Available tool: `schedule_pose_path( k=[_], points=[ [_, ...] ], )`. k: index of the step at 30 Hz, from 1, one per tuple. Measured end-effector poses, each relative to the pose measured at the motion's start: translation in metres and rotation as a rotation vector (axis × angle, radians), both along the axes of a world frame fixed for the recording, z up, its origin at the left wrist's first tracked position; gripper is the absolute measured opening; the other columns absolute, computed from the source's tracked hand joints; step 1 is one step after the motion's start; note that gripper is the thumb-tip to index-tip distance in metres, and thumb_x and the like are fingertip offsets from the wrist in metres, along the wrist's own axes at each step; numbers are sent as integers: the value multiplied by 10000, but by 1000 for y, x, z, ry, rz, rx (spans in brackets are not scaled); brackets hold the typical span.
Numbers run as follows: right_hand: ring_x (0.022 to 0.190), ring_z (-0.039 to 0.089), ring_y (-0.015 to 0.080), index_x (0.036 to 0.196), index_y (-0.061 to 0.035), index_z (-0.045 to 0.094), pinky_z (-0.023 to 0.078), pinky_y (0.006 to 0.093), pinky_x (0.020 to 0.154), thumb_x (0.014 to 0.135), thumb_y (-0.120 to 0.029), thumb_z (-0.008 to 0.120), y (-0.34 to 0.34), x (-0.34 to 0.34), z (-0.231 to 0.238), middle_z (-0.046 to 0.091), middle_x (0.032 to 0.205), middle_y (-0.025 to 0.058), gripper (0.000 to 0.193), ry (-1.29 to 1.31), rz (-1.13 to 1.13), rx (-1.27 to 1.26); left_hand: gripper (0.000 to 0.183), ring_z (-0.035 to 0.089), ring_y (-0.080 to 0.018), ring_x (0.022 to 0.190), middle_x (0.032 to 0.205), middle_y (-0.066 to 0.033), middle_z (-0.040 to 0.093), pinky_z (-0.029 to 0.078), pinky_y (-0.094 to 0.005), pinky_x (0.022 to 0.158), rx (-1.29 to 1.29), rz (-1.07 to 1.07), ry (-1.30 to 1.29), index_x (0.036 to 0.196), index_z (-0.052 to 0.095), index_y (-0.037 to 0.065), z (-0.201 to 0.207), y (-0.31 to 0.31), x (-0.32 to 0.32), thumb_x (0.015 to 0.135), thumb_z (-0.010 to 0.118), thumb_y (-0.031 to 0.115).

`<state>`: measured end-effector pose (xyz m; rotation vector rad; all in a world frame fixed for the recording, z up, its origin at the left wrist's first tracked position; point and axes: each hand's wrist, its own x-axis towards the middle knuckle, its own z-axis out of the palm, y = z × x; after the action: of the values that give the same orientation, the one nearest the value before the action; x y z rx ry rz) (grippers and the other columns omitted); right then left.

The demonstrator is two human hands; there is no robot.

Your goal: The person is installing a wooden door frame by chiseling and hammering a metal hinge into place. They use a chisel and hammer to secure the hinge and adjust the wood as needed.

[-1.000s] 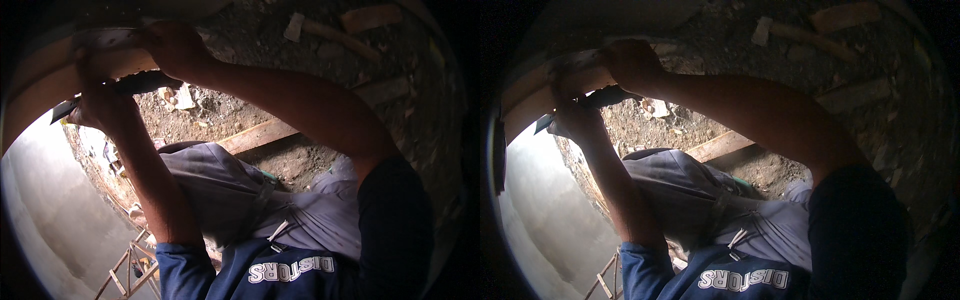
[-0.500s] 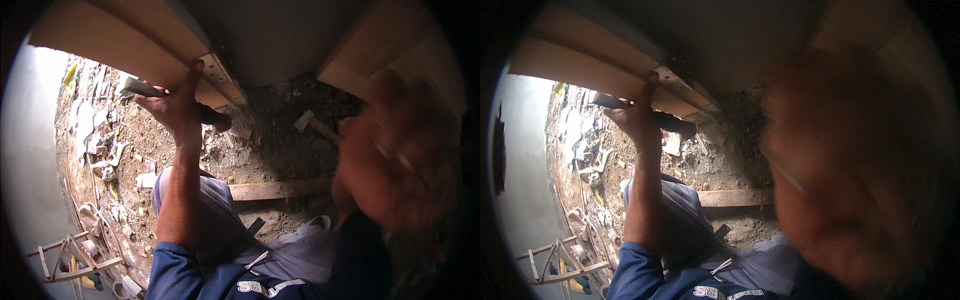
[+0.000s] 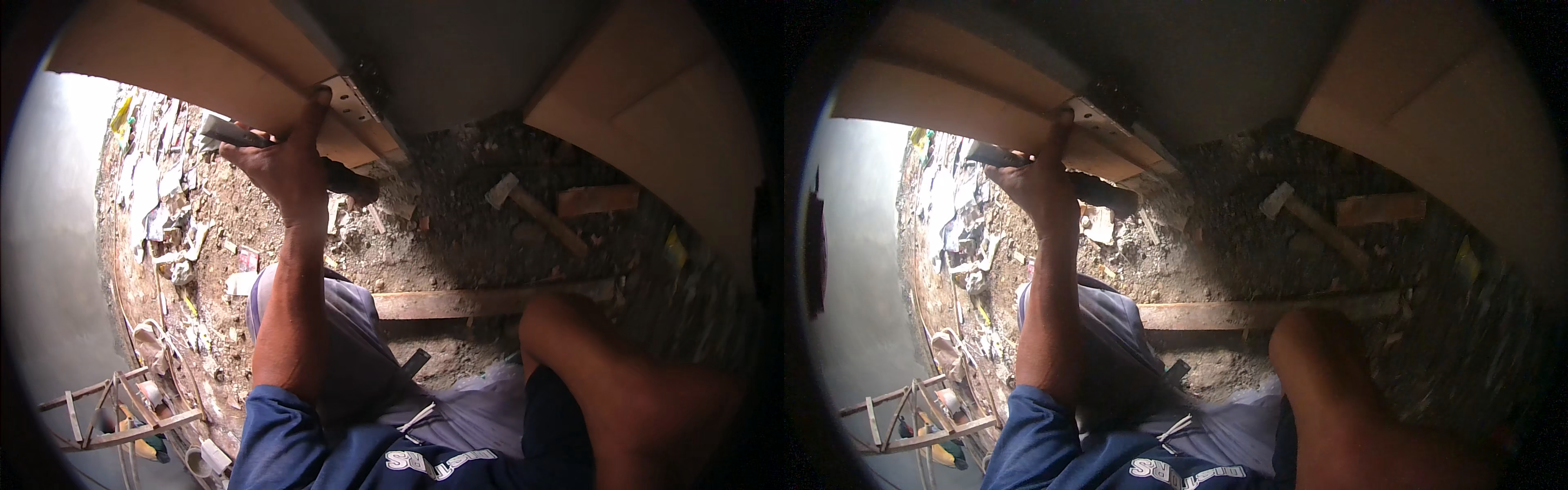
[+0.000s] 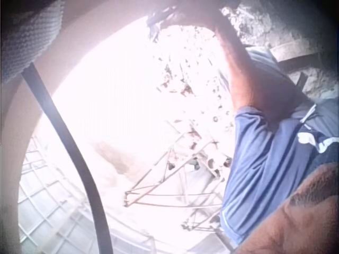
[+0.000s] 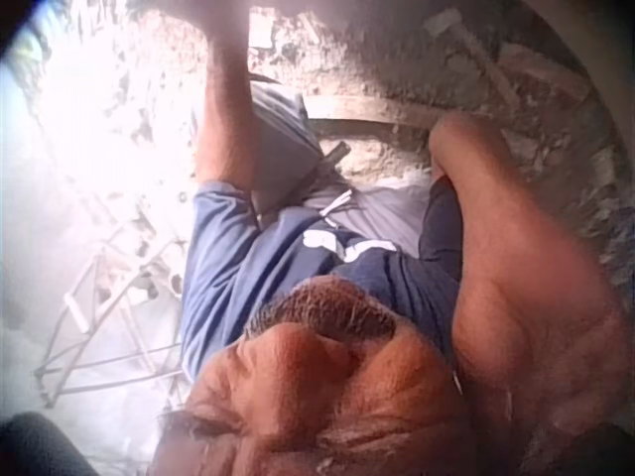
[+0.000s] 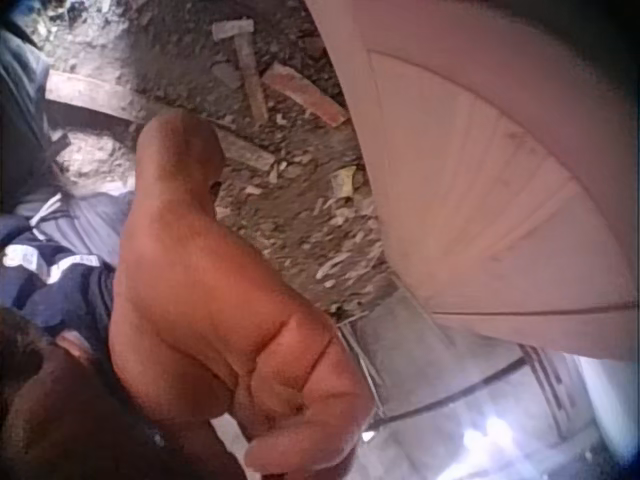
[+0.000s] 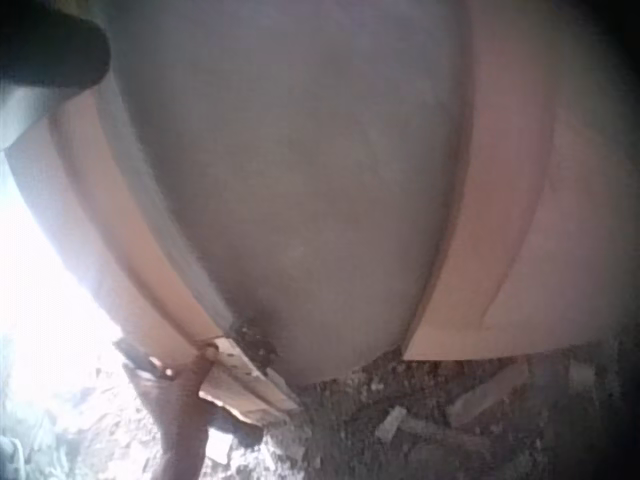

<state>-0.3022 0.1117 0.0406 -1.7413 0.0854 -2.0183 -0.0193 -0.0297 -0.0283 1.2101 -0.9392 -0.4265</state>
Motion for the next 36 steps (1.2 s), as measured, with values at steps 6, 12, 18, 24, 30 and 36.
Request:
schedule_pose_path(
  k=[6,12,18,24,30,36],
  points=[
    [812,622,217,1105,-20,566,528,326,687,1020,-228,484,-18,15,-25,629,1015,161,239,-148,-73,90,980,538,-298,1155,1268,-246,498,432,-393,1043,67,26,0,1343,240,-67,3,2,-7,652,910,116],
    [799,649,226,1110,-15,546,553,327,676,1023,-198,488,-54,42,-59,640,1012,187,210,-364,-105,222,916,541,-281,1155,1264,-213,509,482,-385,1008,99,19,-42,1366,257,-37,4,3,-8,701,875,86],
    [787,676,235,1115,-10,525,578,327,665,1027,-167,492,-100,102,-87,652,1009,213,183,-749,-2,433,775,609,-229,1022,1140,-164,572,538,-339,771,72,2,7,1277,308,10,0,1,-7,747,860,134],
    [792,697,225,1100,-25,482,596,332,664,996,-76,550,-111,171,-141,667,968,192,134,-938,74,734,840,579,-268,1144,1290,-195,509,553,-421,963,100,-29,105,1374,256,37,-1,2,-7,763,833,45],
    [833,700,196,1080,-18,534,596,313,694,972,-65,601,-105,199,-173,676,966,152,135,-889,115,942,791,601,-271,1120,1249,-179,554,576,-395,881,155,-2,24,1341,284,47,0,2,-8,771,833,70],
    [863,678,149,1051,-13,585,576,279,689,941,-36,642,-106,207,-178,663,971,103,125,-868,110,977,764,603,-232,971,1169,-178,580,495,-389,818,127,-41,-111,1276,351,-12,-14,-5,14,765,855,251]
  ],
)
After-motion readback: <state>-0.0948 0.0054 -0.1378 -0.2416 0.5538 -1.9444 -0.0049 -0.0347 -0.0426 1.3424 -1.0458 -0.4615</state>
